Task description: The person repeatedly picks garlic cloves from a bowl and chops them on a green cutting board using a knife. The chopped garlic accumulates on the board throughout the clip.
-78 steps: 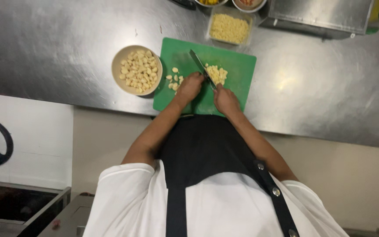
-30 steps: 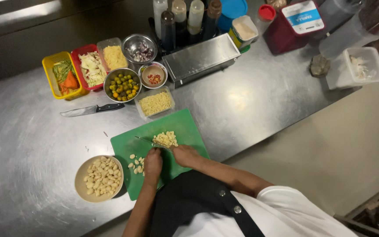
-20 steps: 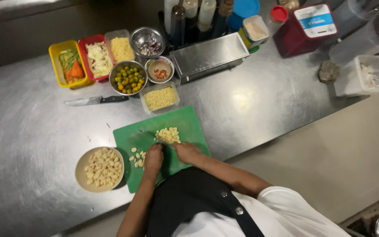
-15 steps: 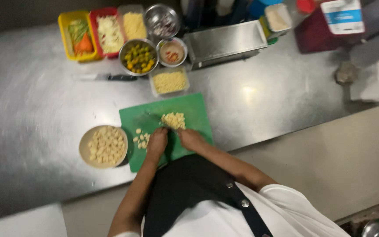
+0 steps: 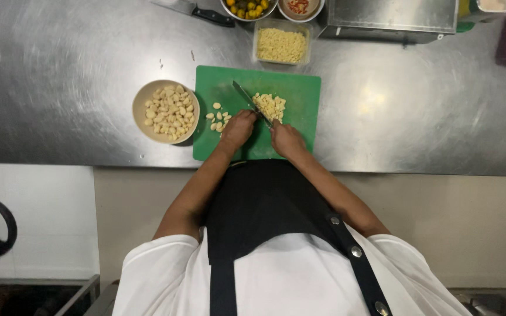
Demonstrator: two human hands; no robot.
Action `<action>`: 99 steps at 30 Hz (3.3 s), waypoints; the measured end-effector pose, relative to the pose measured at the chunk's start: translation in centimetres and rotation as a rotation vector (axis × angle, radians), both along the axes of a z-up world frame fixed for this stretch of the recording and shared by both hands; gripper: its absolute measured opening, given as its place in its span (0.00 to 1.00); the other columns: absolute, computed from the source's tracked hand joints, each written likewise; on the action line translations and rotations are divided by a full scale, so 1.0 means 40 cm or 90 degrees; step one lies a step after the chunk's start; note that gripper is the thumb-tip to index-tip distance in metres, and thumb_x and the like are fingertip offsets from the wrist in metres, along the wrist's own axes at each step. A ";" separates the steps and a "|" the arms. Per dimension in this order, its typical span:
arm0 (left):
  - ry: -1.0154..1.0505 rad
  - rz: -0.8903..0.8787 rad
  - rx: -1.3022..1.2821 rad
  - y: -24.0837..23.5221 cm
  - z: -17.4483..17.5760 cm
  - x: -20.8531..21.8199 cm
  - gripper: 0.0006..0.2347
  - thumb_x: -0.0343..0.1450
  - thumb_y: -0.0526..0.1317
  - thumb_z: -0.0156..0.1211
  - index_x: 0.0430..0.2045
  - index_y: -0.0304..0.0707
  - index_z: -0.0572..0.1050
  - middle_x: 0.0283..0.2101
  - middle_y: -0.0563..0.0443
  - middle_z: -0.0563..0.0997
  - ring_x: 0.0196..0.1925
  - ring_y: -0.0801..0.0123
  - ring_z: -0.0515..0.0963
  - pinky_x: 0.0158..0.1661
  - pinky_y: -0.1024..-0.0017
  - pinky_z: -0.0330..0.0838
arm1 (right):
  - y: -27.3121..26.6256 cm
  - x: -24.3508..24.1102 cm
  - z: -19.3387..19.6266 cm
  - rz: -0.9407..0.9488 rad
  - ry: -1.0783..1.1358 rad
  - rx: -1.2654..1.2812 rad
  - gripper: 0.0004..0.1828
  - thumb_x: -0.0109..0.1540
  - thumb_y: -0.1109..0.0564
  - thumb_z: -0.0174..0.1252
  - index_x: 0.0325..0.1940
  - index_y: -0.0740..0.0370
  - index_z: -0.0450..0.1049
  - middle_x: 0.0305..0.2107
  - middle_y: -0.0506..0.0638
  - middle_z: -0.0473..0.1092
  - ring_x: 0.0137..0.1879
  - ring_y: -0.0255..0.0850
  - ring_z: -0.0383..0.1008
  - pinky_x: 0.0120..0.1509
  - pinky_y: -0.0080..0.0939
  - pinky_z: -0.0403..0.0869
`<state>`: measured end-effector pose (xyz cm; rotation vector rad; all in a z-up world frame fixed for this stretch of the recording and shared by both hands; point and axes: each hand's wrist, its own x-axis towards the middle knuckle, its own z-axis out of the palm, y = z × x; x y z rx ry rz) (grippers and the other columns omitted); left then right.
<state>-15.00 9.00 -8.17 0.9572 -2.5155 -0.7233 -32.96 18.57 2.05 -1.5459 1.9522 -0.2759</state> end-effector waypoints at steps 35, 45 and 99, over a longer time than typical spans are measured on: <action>-0.169 0.085 0.080 -0.140 0.093 0.068 0.07 0.71 0.30 0.55 0.38 0.35 0.80 0.45 0.36 0.80 0.46 0.42 0.81 0.45 0.52 0.77 | -0.028 -0.023 0.036 0.014 0.026 0.015 0.13 0.68 0.52 0.52 0.49 0.65 0.70 0.33 0.70 0.75 0.41 0.69 0.77 0.47 0.68 0.73; -0.060 0.049 0.057 -0.004 0.106 -0.038 0.10 0.68 0.30 0.54 0.38 0.35 0.80 0.45 0.39 0.79 0.49 0.47 0.80 0.47 0.55 0.77 | -0.026 -0.024 0.011 0.011 0.010 0.028 0.13 0.68 0.53 0.51 0.48 0.66 0.70 0.32 0.70 0.75 0.41 0.69 0.77 0.46 0.68 0.73; -0.053 0.005 0.044 0.002 0.037 -0.008 0.12 0.71 0.33 0.52 0.47 0.37 0.78 0.48 0.42 0.78 0.51 0.50 0.79 0.50 0.56 0.76 | -0.025 0.010 0.032 0.010 0.003 0.018 0.13 0.69 0.54 0.52 0.49 0.67 0.69 0.33 0.71 0.75 0.42 0.70 0.76 0.48 0.68 0.73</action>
